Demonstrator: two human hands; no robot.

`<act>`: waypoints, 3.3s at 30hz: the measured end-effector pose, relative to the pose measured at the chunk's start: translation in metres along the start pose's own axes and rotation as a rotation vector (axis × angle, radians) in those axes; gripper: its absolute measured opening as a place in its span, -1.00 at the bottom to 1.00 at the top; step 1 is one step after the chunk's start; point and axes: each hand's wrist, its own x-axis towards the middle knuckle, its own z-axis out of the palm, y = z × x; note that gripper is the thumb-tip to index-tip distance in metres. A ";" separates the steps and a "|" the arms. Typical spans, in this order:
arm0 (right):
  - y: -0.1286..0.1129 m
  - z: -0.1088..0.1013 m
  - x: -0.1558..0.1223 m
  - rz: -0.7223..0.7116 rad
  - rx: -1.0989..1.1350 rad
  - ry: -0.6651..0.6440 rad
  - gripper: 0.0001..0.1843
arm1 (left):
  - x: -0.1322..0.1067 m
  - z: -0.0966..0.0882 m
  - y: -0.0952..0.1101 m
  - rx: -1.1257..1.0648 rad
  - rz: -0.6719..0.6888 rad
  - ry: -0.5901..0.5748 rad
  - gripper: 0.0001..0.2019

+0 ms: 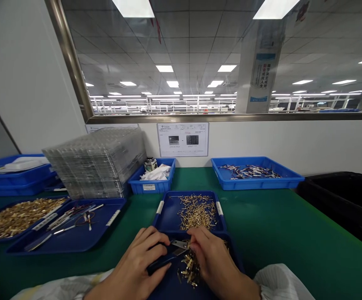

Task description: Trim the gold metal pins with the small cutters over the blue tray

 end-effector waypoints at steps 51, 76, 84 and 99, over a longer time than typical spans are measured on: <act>-0.022 -0.013 0.006 -0.139 -0.377 -0.005 -0.85 | -0.003 0.001 0.006 0.115 0.245 0.120 -0.94; -0.005 -0.004 0.001 0.045 -0.159 -0.153 -0.85 | 0.004 0.006 -0.005 -0.086 -0.204 0.176 -0.93; -0.003 -0.003 0.003 0.019 -0.003 -0.021 -0.85 | 0.003 0.008 -0.005 -0.081 -0.183 0.146 -0.92; -0.005 -0.003 -0.002 0.025 -0.129 -0.124 -0.83 | 0.002 0.007 -0.004 -0.059 -0.185 0.132 -0.92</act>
